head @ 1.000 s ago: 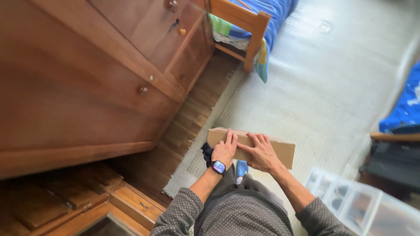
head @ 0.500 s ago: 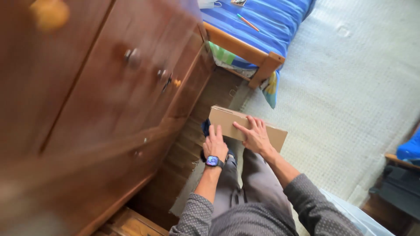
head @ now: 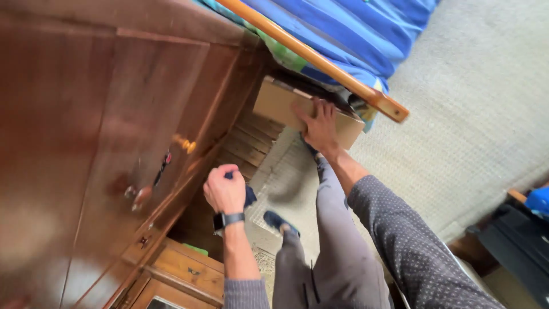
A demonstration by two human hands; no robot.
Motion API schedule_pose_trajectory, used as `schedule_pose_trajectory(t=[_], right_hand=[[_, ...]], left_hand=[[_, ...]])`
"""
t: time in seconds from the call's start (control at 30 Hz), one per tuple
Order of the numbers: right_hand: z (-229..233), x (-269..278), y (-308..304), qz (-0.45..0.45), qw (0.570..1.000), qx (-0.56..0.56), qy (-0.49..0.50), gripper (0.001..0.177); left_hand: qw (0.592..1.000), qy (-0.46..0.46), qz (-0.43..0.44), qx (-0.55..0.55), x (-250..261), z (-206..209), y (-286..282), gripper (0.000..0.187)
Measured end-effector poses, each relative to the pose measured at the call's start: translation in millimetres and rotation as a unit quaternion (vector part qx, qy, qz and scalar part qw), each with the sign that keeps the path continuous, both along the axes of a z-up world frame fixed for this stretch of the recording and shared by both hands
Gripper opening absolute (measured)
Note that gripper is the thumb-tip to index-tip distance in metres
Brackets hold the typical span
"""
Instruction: Tidying up clothes and hangers from a bed and then cleaning a window sill with a wet cloth.
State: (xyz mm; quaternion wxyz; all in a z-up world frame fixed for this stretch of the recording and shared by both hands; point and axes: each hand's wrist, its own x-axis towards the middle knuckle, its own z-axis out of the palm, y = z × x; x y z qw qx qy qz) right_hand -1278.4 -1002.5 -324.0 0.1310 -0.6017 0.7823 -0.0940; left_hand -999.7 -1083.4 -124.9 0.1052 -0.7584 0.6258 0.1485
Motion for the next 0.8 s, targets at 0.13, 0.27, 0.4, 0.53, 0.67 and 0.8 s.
schedule_pose_trajectory(t=[0.13, 0.27, 0.4, 0.53, 0.67, 0.8], right_hand=[[-71, -8, -35, -0.049, 0.998, -0.033, -0.007, 0.117], [-84, 1, -51, -0.046, 0.998, 0.041, -0.001, 0.116], [-89, 21, -53, -0.113, 0.991, 0.017, 0.066, 0.064], [-106, 47, -26, -0.079, 0.987, 0.142, 0.006, 0.100], [65, 79, 0, 0.013, 0.925, 0.227, -0.303, 0.080], [196, 128, 47, -0.050, 0.548, 0.344, -0.761, 0.067]], left_hand=[[0.996, 0.083, -0.017, -0.001, 4, -22, 35, 0.019], [0.987, 0.155, -0.012, 0.034, -1, -40, 70, 0.022], [0.979, 0.180, 0.040, 0.087, -7, -42, 85, 0.018], [0.962, 0.260, 0.068, 0.053, -6, -37, 95, 0.015], [0.913, 0.350, 0.193, 0.079, 1, -10, 114, 0.020], [0.846, 0.450, 0.285, 0.023, 37, 26, 161, 0.038]])
